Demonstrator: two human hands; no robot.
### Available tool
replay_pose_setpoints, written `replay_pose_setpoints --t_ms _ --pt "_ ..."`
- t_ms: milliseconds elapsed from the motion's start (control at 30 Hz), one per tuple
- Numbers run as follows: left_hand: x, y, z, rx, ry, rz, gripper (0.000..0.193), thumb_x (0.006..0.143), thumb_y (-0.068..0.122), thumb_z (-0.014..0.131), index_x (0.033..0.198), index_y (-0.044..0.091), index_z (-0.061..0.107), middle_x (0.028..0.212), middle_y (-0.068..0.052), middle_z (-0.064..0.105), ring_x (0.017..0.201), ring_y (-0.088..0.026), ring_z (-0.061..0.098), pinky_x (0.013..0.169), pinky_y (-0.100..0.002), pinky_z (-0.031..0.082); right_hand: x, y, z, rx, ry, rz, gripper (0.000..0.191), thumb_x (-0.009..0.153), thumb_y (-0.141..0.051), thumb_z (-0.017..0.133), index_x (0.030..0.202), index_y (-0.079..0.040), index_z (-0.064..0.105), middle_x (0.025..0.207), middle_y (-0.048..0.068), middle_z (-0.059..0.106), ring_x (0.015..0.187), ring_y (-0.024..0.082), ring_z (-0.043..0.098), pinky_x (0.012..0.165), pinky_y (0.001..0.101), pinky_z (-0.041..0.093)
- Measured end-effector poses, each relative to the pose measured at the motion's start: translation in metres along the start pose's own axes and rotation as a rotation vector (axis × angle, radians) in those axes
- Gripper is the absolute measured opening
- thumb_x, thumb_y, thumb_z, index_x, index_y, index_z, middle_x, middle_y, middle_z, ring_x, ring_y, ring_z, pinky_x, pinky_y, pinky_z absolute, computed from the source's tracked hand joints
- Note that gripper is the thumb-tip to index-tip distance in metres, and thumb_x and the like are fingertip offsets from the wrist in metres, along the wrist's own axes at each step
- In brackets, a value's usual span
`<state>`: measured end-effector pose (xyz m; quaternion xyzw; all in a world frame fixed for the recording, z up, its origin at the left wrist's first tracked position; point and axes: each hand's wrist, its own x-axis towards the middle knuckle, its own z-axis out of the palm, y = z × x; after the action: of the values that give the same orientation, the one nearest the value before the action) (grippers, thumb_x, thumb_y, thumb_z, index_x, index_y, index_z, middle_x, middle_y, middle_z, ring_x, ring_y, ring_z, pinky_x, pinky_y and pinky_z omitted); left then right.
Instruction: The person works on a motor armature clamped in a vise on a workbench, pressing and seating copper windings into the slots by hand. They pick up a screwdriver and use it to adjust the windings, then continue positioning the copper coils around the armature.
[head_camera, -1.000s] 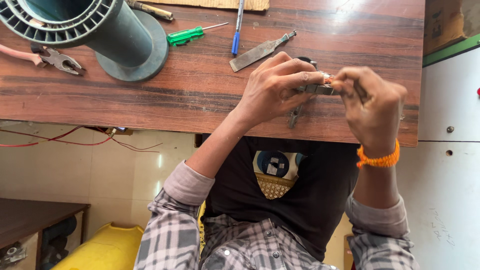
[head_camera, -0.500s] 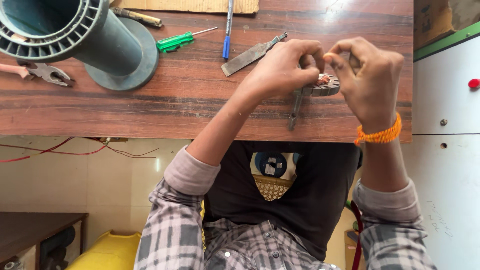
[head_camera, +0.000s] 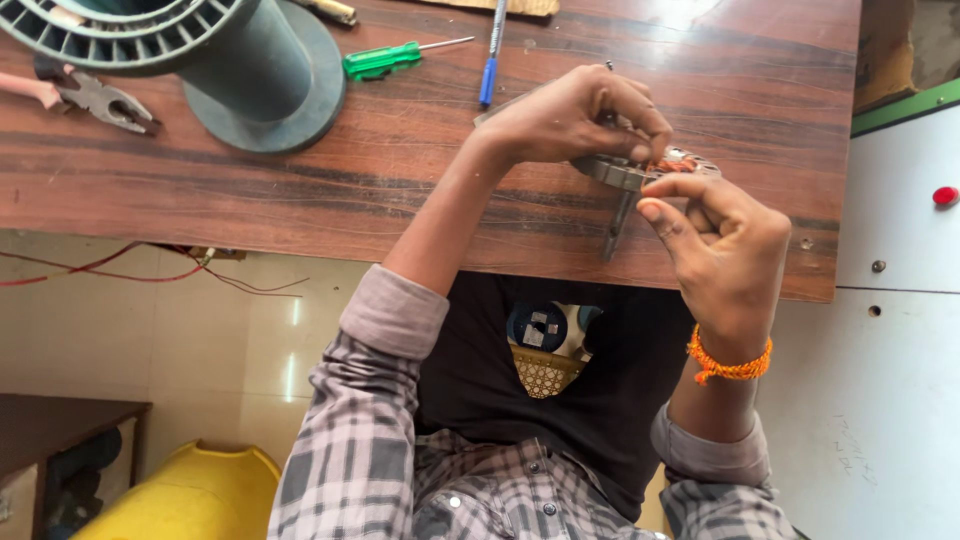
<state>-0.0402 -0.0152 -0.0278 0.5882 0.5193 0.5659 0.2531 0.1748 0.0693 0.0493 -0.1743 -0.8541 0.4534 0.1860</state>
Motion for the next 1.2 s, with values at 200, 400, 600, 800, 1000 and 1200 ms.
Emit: replay_pose_setpoints --t_ms 200,400,600,800,1000,1200 --pt "0.000 -0.002 -0.002 0.011 -0.010 0.012 0.016 0.088 0.018 0.083 0.103 0.013 0.083 0.090 0.003 0.074 0.085 -0.009 0.068 0.079 -0.030 0.057 -0.014 0.028 0.015 0.113 0.055 -0.017 0.009 0.100 0.007 0.074 0.105 0.003 0.068 0.078 -0.010 0.052 0.067 -0.002 0.038 0.059 0.0182 0.027" --pt "0.001 0.000 0.000 0.056 -0.005 0.014 0.012 0.088 0.017 0.083 0.100 0.013 0.083 0.086 0.004 0.073 0.082 -0.009 0.066 0.076 -0.030 0.055 -0.019 0.044 0.023 0.101 0.061 0.022 0.012 0.100 0.008 0.072 0.095 0.002 0.063 0.071 -0.008 0.047 0.065 -0.002 0.034 0.057 0.0180 0.024" --pt "0.000 0.001 0.000 0.041 -0.031 0.011 0.011 0.093 0.018 0.080 0.101 0.010 0.079 0.092 0.004 0.075 0.086 -0.009 0.067 0.077 -0.031 0.055 -0.018 0.053 0.017 0.213 0.122 0.072 0.012 0.097 0.009 0.068 0.093 0.000 0.060 0.080 -0.008 0.062 0.072 -0.005 0.052 0.064 0.0161 0.039" --pt "-0.001 0.016 0.003 0.066 0.021 -0.017 0.022 0.090 0.031 0.082 0.105 0.014 0.079 0.094 0.005 0.076 0.085 -0.008 0.067 0.075 -0.032 0.053 -0.017 0.068 0.012 0.179 0.178 0.012 0.012 0.103 0.010 0.070 0.097 0.001 0.063 0.076 -0.006 0.056 0.066 -0.003 0.042 0.057 0.0189 0.029" --pt "-0.025 0.043 0.049 0.504 0.252 0.135 0.046 0.085 0.040 0.087 0.120 0.019 0.067 0.112 0.004 0.061 0.105 -0.016 0.061 0.086 -0.034 0.056 -0.014 0.074 0.009 0.224 0.250 0.040 0.010 0.105 0.006 0.069 0.100 0.001 0.061 0.075 -0.009 0.053 0.065 -0.004 0.039 0.056 0.0186 0.026" --pt "-0.020 0.031 0.077 0.673 0.436 0.142 0.043 0.082 0.022 0.086 0.119 0.023 0.064 0.111 0.007 0.064 0.100 -0.017 0.060 0.090 -0.032 0.055 -0.017 0.066 -0.018 0.140 0.134 0.113 0.005 0.102 0.003 0.072 0.102 0.003 0.067 0.073 -0.008 0.049 0.063 -0.002 0.036 0.056 0.0191 0.026"
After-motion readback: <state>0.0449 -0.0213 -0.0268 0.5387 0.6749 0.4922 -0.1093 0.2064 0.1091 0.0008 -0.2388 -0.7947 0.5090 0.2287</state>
